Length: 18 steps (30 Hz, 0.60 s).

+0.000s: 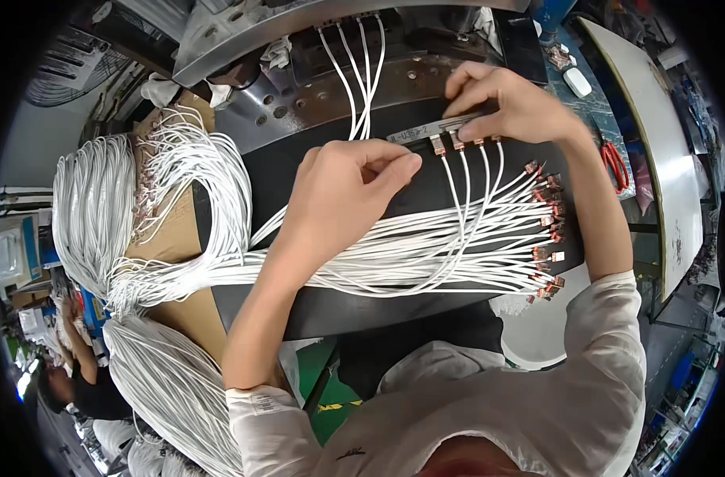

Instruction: The person repeatedly places USB cable connectors into a metal fixture bar and inserts the loaded fixture into a press machine by hand.

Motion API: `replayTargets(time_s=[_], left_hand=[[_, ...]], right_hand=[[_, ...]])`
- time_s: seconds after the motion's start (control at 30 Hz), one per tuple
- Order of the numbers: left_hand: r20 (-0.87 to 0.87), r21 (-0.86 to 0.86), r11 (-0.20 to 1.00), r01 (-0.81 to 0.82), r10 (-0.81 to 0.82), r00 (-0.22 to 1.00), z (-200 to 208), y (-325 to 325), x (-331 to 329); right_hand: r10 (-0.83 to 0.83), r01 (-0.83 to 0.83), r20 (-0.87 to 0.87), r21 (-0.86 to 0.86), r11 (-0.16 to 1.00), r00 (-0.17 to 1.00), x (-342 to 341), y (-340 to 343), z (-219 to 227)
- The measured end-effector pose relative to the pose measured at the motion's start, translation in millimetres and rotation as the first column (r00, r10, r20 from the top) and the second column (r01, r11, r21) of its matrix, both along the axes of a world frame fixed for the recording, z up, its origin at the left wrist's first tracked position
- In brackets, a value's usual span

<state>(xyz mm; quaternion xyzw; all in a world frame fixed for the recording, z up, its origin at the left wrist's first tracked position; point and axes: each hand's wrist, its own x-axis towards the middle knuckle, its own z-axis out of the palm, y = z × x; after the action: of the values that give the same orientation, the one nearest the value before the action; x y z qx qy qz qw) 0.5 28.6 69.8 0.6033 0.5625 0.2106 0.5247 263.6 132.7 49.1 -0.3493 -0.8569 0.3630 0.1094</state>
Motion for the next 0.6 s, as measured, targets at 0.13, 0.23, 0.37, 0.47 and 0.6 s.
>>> replayTargets(time_s=[0.13, 0.23, 0.37, 0.47, 0.6], left_hand=[[-0.391, 0.759, 0.617, 0.206, 0.178, 0.903, -11.5, 33.3, -4.8], [-0.442, 0.895, 0.261, 0.361, 0.409, 0.798, -27.9, 74.7, 10.2], [-0.564, 0.826, 0.325, 0.46, 0.486, 0.668, -34.9, 87.2, 18.4], [-0.628, 0.747, 0.54, 0.389, 0.379, 0.68, -37.8, 89.9, 19.5], [-0.615, 0.697, 0.572, 0.432, 0.167, 0.771, -38.0, 82.1, 8.3]], right_hand=[[-0.284, 0.354, -0.236, 0.352, 0.866, 0.929, -36.0, 56.7, -10.6], [-0.284, 0.381, -0.253, 0.617, 0.689, 0.925, -31.0, 149.2, -35.5], [-0.175, 0.435, -0.412, 0.705, 0.56, 0.894, -58.6, 136.5, -39.1], [-0.273, 0.466, -0.383, 0.625, 0.627, 0.882, -66.0, 118.7, -19.5], [-0.391, 0.444, -0.223, 0.585, 0.679, 0.893, -67.7, 101.2, -9.4]])
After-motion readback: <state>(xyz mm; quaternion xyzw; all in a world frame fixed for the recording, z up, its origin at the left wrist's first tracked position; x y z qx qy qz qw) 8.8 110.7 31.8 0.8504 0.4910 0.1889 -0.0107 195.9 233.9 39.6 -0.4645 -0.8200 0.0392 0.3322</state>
